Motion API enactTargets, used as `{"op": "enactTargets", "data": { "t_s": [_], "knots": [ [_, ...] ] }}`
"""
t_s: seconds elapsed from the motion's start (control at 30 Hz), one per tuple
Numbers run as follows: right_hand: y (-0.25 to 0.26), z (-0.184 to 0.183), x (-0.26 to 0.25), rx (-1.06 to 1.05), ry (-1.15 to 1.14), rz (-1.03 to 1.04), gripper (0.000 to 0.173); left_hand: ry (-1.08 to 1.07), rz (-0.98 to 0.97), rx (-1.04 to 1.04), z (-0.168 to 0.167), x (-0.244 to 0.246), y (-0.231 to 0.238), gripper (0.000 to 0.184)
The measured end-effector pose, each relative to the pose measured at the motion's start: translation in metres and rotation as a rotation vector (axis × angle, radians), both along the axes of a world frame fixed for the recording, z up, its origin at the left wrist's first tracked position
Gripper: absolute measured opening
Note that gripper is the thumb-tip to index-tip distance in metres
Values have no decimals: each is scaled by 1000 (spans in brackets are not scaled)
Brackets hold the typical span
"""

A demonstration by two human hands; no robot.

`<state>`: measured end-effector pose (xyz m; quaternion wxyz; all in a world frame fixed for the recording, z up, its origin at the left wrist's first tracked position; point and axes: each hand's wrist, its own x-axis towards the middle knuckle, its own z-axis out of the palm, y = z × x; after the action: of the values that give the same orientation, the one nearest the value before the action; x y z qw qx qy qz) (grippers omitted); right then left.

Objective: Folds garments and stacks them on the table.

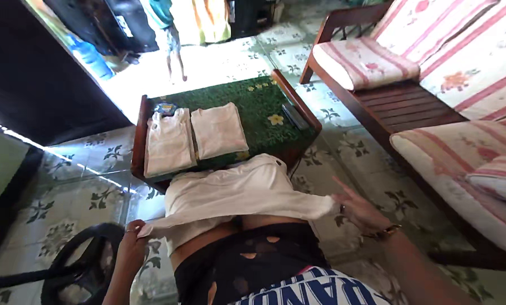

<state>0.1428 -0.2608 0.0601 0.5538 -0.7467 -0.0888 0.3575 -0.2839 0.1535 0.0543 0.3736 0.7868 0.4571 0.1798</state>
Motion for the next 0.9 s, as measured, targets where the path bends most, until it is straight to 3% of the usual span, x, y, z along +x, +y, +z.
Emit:
{"op": "enactTargets", "data": {
  "t_s": [0.1,0.17,0.23,0.33,0.37,0.43,0.5,0.57,0.67,0.8,0.9],
  "knots": [
    [1,8,1,-148,169,428,56,-340,194,-165,6,13,-8,35],
    [8,18,9,-234,152,593,48,-314,140,-135,25,16,1,37],
    [15,56,22,-137,-35,457,34,-203,111,-79,59,15,16,39],
    [29,112,66,354,-293,23,28,-254,110,8,106,9,48,41],
    [36,129,80,504,-326,-16,32,-281,91,55,120,8,60,42],
    [55,160,89,661,-372,113,45,-197,94,143,151,11,75,39],
    [82,178,83,587,-396,225,44,-55,110,188,186,22,79,39],
    [105,189,83,449,-427,282,29,29,112,246,215,35,83,44],
    [130,217,118,503,-515,62,18,100,65,454,236,37,118,59],
    [154,252,149,570,-578,-110,25,229,126,509,277,38,149,56],
    [165,280,162,586,-660,-186,22,62,-4,735,274,16,231,39]
  ]
}}
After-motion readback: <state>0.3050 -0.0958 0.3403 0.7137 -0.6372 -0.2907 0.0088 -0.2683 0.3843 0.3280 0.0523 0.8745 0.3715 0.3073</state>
